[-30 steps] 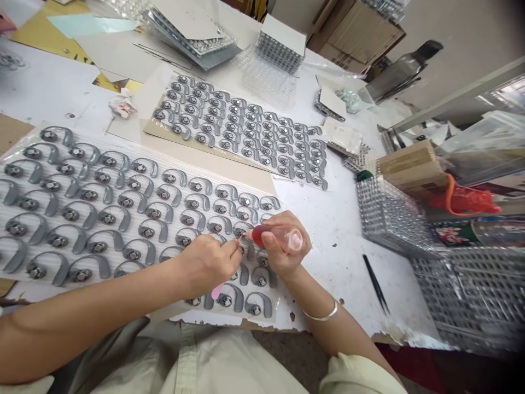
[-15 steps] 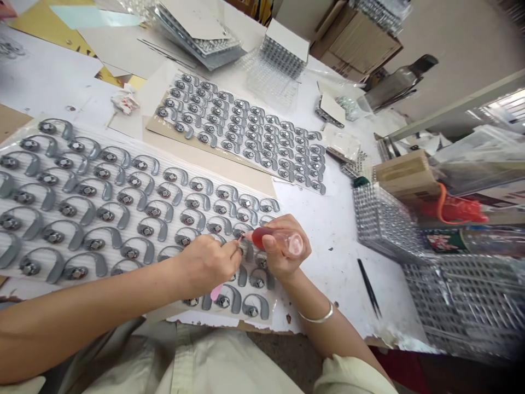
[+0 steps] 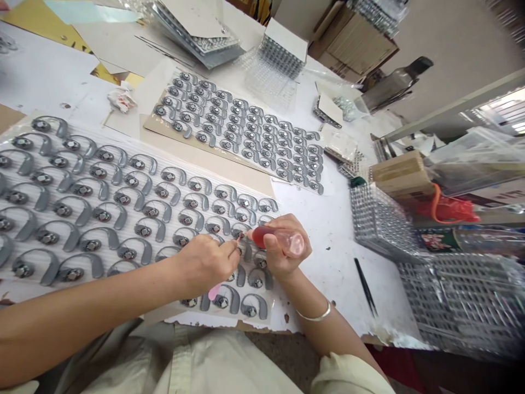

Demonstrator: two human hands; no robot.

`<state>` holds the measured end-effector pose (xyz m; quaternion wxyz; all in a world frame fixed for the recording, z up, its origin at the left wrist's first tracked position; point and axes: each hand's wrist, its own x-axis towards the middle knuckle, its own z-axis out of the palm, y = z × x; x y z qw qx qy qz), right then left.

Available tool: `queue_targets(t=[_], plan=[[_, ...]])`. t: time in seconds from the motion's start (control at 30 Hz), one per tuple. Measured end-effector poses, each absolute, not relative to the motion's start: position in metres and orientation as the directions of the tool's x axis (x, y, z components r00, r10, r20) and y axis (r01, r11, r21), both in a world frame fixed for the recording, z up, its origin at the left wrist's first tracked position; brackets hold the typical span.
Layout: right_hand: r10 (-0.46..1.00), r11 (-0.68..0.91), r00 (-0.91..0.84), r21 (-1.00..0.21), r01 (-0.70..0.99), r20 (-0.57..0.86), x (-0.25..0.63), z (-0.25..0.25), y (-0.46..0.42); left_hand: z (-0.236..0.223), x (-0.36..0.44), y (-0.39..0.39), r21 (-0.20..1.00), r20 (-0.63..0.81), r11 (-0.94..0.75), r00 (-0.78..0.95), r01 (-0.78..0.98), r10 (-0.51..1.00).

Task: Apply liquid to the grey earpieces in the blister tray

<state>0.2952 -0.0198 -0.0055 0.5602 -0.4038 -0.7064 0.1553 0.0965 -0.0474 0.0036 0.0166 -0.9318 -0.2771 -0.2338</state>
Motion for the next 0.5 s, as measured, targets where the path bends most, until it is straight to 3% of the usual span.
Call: queue_targets(t=[0.5], plan=[[0.668, 0.695, -0.107, -0.565, 0.444, 0.737, 0.2950, -0.0033, -0.0195, 0.0011, 0.0960, -0.0481, 0.076, 0.418, -0.839, 0.747, 0.538, 0.517]])
